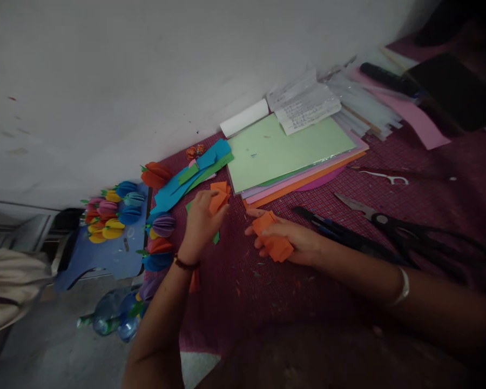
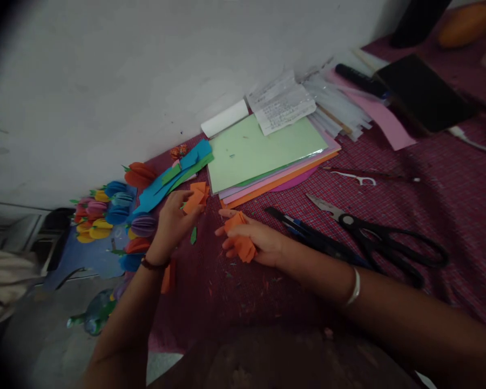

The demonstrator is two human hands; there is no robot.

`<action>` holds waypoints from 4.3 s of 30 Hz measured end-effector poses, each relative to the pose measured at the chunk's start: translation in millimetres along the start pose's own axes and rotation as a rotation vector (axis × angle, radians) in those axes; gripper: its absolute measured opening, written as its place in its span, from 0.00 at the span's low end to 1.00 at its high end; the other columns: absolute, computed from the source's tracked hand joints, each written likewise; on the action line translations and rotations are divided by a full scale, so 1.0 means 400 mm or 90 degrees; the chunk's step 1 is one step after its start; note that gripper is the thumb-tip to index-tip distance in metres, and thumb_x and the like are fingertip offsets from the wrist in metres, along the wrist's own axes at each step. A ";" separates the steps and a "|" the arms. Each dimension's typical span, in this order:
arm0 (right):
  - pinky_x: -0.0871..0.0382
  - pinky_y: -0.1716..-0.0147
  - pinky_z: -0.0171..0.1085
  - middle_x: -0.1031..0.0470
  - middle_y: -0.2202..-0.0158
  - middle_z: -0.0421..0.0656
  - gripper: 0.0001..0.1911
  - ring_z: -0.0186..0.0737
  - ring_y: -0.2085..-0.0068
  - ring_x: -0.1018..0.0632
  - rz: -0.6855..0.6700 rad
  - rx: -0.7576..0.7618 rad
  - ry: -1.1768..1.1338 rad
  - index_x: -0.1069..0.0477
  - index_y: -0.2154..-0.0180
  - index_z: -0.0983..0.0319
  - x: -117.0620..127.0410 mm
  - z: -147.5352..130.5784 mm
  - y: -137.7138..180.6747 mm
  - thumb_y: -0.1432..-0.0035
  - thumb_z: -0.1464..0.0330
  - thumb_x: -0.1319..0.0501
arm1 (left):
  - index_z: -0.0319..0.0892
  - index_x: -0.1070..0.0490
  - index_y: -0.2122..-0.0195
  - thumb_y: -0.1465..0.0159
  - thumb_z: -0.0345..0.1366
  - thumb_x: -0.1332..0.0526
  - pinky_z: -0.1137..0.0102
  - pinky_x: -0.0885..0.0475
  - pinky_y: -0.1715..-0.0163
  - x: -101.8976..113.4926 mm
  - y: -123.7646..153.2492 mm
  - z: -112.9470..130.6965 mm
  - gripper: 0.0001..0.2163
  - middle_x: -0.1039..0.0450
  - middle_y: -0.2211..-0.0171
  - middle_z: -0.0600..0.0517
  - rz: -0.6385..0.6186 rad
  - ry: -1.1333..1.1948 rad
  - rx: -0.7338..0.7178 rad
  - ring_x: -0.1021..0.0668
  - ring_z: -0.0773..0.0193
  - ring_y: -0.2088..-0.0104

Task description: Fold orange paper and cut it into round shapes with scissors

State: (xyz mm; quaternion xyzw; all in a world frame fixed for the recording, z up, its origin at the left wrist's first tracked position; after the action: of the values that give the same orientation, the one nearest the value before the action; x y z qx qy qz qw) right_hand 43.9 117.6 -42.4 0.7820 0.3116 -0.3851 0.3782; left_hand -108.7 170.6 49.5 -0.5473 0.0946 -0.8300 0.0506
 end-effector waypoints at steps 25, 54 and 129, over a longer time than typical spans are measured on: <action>0.26 0.69 0.33 0.25 0.65 0.42 0.18 0.33 0.70 0.22 -0.006 0.003 -0.036 0.37 0.49 0.59 -0.009 0.007 -0.012 0.39 0.62 0.40 | 0.43 0.27 0.68 0.45 0.34 0.35 0.71 0.31 0.73 0.036 0.072 0.060 0.04 0.27 0.72 0.52 -0.206 0.494 0.146 0.27 0.65 0.73; 0.25 0.69 0.36 0.22 0.62 0.44 0.31 0.36 0.68 0.20 -0.027 -0.034 0.007 0.40 0.45 0.61 -0.008 0.028 -0.006 0.52 0.76 0.38 | 0.37 0.32 0.46 0.47 0.28 0.41 0.61 0.31 0.49 -0.073 -0.104 -0.145 0.24 0.25 0.54 0.44 0.039 0.023 0.038 0.24 0.56 0.53; 0.24 0.67 0.35 0.19 0.67 0.48 0.13 0.37 0.68 0.19 -0.044 -0.052 -0.041 0.26 0.60 0.68 -0.016 0.037 -0.008 0.50 0.76 0.38 | 0.41 0.27 0.70 0.39 0.36 0.43 0.70 0.36 0.69 0.031 -0.046 -0.098 0.07 0.27 0.72 0.51 0.083 -0.109 0.050 0.26 0.62 0.70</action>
State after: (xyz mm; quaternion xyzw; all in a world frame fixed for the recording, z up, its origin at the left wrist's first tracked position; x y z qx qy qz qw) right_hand 32.8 105.9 -44.5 0.7419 0.3415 -0.4097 0.4064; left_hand -149.5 190.1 49.5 -0.6069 0.0928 -0.7780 0.1334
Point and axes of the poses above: each hand's wrist, its own y-axis away from the middle knuckle, its own x-axis out of the back of the hand, z = x × y, the point moved 9 cm from there along -y, towards the middle knuckle
